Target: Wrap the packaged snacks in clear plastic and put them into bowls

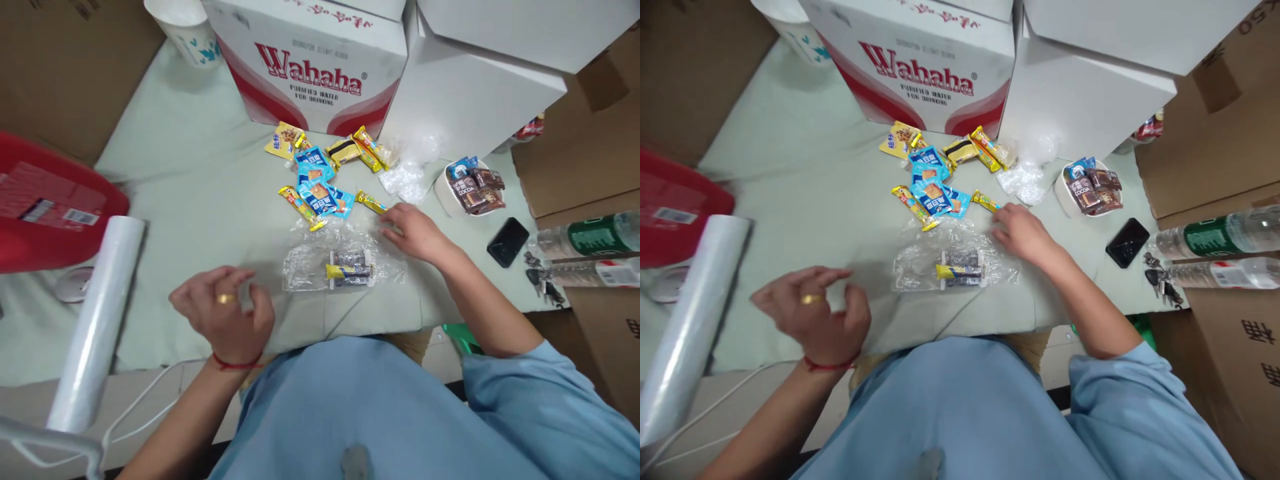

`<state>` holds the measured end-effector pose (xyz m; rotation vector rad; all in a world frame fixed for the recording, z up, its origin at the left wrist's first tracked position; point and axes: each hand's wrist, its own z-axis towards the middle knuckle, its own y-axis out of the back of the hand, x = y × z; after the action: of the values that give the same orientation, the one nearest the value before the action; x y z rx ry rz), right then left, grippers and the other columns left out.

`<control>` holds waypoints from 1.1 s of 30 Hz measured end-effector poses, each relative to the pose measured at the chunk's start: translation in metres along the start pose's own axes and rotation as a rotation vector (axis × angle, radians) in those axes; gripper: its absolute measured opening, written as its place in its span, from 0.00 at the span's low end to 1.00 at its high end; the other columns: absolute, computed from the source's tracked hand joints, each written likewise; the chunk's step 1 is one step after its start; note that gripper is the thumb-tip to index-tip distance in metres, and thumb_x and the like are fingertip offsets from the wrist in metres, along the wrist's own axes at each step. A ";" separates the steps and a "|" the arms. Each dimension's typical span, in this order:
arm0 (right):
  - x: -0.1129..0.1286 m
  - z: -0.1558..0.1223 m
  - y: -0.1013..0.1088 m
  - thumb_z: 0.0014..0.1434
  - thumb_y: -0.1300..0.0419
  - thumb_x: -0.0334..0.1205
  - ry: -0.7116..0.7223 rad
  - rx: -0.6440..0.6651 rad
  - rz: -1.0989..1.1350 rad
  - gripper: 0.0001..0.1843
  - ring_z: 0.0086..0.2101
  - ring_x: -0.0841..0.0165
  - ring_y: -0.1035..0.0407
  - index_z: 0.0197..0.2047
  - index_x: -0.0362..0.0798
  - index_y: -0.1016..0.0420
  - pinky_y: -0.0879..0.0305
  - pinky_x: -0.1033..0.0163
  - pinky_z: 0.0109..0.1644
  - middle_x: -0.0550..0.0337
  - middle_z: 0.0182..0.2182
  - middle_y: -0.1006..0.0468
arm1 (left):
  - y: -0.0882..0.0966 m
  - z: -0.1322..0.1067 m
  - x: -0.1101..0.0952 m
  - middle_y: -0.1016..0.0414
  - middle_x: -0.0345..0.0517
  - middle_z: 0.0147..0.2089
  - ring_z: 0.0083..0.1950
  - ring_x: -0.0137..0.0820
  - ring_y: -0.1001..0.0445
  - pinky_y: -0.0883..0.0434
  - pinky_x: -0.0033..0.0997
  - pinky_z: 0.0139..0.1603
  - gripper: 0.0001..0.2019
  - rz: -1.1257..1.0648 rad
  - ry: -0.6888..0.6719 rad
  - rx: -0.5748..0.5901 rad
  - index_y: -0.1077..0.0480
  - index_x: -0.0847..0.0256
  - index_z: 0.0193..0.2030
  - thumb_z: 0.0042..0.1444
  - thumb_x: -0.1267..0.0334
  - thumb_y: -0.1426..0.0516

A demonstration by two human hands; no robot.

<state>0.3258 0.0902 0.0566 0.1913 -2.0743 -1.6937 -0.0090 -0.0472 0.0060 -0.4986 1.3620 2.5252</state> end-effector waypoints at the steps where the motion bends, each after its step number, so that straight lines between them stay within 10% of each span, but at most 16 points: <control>1: 0.007 0.011 -0.005 0.68 0.42 0.43 0.061 -0.008 0.009 0.19 0.51 0.54 0.29 0.57 0.44 0.23 0.35 0.56 0.53 0.43 0.52 0.22 | 0.004 -0.004 -0.007 0.22 0.52 0.46 0.52 0.47 0.26 0.34 0.58 0.59 0.09 -0.009 -0.080 0.006 0.23 0.53 0.45 0.59 0.63 0.42; 8: 0.041 0.060 -0.038 0.60 0.34 0.37 0.034 0.139 0.078 0.23 0.45 0.58 0.27 0.58 0.43 0.22 0.37 0.60 0.48 0.48 0.44 0.18 | -0.026 -0.003 -0.064 0.20 0.42 0.62 0.53 0.42 0.25 0.37 0.49 0.50 0.23 -0.133 -0.445 0.546 0.25 0.44 0.62 0.66 0.68 0.49; 11: 0.033 0.056 -0.035 0.60 0.37 0.39 0.027 0.151 0.306 0.11 0.34 0.66 0.31 0.43 0.44 0.18 0.41 0.64 0.40 0.58 0.32 0.21 | -0.041 0.008 -0.064 0.18 0.48 0.58 0.54 0.46 0.27 0.38 0.53 0.52 0.18 -0.120 -0.259 0.529 0.22 0.51 0.58 0.68 0.62 0.48; 19: 0.018 0.042 -0.041 0.61 0.43 0.55 0.045 0.155 0.661 0.20 0.28 0.71 0.43 0.31 0.46 0.28 0.49 0.65 0.33 0.66 0.24 0.35 | -0.061 0.027 -0.030 0.21 0.58 0.53 0.56 0.52 0.30 0.35 0.54 0.53 0.18 -0.105 0.101 0.405 0.21 0.59 0.51 0.65 0.51 0.45; 27: 0.026 0.052 -0.043 0.56 0.38 0.53 -0.010 0.172 0.705 0.18 0.28 0.71 0.41 0.35 0.45 0.24 0.47 0.65 0.34 0.66 0.25 0.33 | -0.056 0.039 -0.052 0.23 0.55 0.53 0.58 0.47 0.29 0.36 0.48 0.59 0.22 -0.237 -0.037 0.400 0.27 0.58 0.58 0.66 0.47 0.45; 33: 0.032 0.068 -0.042 0.57 0.39 0.54 -0.017 0.094 0.589 0.19 0.28 0.72 0.43 0.27 0.47 0.30 0.50 0.64 0.33 0.67 0.23 0.36 | -0.072 0.054 -0.061 0.18 0.54 0.47 0.52 0.49 0.23 0.33 0.47 0.53 0.23 -0.107 -0.053 0.687 0.26 0.60 0.58 0.60 0.51 0.39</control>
<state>0.2614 0.1289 0.0148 -0.3737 -1.9606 -1.2412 0.0621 0.0348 0.0031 -0.3410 1.9743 1.8001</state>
